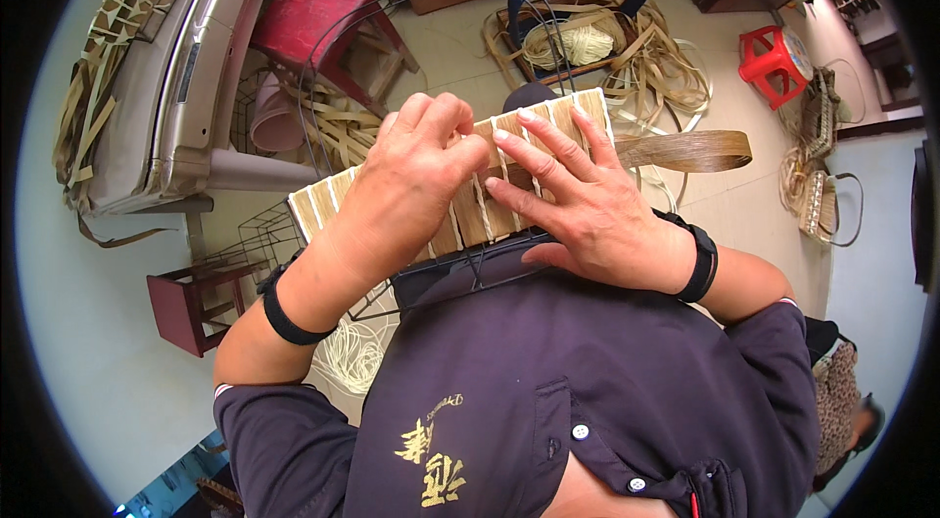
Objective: The person weaves thin wooden slats into a wire frame by hand, inserting and overlapping the slats to create the basket wall.
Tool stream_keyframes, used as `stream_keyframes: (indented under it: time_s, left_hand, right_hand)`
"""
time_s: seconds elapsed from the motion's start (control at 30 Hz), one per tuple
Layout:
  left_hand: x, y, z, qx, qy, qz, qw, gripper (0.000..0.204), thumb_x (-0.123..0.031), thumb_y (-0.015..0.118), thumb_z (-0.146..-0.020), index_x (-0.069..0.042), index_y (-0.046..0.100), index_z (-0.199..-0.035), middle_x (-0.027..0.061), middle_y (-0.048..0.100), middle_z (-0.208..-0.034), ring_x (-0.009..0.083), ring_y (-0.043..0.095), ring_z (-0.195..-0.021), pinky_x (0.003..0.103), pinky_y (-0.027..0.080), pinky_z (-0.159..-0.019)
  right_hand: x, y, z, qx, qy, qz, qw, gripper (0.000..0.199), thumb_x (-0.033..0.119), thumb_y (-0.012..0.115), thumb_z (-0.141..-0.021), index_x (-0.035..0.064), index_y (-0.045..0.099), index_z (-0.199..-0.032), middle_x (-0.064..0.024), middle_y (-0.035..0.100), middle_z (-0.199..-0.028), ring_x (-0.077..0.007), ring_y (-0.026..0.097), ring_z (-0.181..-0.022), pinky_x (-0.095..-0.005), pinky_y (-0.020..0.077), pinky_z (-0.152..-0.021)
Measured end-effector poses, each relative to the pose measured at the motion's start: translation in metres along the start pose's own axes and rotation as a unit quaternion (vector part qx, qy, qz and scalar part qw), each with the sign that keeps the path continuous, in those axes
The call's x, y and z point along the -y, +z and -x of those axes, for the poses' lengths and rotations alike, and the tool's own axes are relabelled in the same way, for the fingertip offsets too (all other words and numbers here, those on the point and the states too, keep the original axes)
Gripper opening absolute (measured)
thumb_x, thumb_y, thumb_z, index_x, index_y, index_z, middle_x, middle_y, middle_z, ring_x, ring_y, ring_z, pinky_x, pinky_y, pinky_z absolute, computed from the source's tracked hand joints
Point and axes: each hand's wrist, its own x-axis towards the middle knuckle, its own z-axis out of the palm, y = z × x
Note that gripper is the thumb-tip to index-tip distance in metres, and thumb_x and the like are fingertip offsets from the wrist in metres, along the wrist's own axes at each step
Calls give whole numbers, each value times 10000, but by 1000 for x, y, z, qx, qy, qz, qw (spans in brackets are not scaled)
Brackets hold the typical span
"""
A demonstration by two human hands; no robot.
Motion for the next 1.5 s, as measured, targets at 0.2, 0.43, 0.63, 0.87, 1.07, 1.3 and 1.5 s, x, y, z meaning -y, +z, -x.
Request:
stream_keyframes:
  time_s: [0.2, 0.43, 0.63, 0.87, 1.07, 1.3, 1.5]
  left_hand:
    - [-7, 0, 13, 37, -164, 25, 985, 131, -88, 797, -818, -69, 689, -889, 98, 601, -822, 317, 645, -751, 403, 511, -664]
    - [-12, 1, 14, 18, -194, 107, 975, 169, -58, 798, -821, -56, 736, -979, 84, 573, -792, 235, 627, -663, 353, 497, -621]
    - [-12, 2, 7, 41, -211, 70, 974, 177, -97, 820, -808, -46, 699, -926, 92, 596, -795, 239, 639, -649, 364, 512, -605]
    - [-10, -2, 4, 95, -201, 27, 975, 173, -145, 807, -821, -64, 655, -844, 117, 647, -798, 324, 666, -698, 417, 520, -625]
    - [5, -26, 3, 137, -252, 107, 952, 140, -112, 767, -859, -15, 670, -831, 78, 618, -692, 197, 577, -597, 361, 449, -568]
    - [5, -21, 26, 67, -294, 179, 936, 86, -92, 761, -842, -54, 753, -920, 107, 682, -839, 237, 675, -701, 365, 514, -629]
    - [-12, -9, 19, 58, -265, 42, 961, 120, -49, 766, -763, -29, 732, -876, 84, 643, -740, 189, 635, -598, 322, 502, -571]
  right_hand:
    - [-2, 3, 0, 1, -8, -16, 1000, 819, 388, 880, -678, 98, 602, -1392, -136, 429, -1585, -323, 340, -1521, -624, 246, -1213]
    - [-6, 6, -2, -20, -19, -26, 999, 809, 364, 883, -678, 95, 592, -1383, -136, 481, -1518, -305, 394, -1481, -619, 244, -1215]
    - [-9, 11, -1, -37, -29, -34, 998, 793, 355, 883, -685, 104, 593, -1379, -127, 488, -1510, -296, 407, -1470, -619, 240, -1214]
    - [-11, 10, 0, -42, -22, -50, 998, 846, 349, 894, -671, 154, 565, -1426, -133, 483, -1513, -303, 415, -1460, -613, 252, -1203]
    - [-10, 12, -3, -46, -22, -26, 998, 888, 398, 898, -639, 243, 562, -1446, -152, 472, -1511, -303, 436, -1431, -595, 293, -1165]
    - [-4, 13, -6, -54, -24, -11, 998, 892, 432, 896, -606, 215, 579, -1411, -144, 501, -1456, -294, 473, -1379, -606, 306, -1147]
    - [-1, 15, -5, -59, -21, -5, 998, 908, 444, 895, -587, 204, 573, -1401, -128, 524, -1389, -272, 503, -1329, -623, 306, -1140]
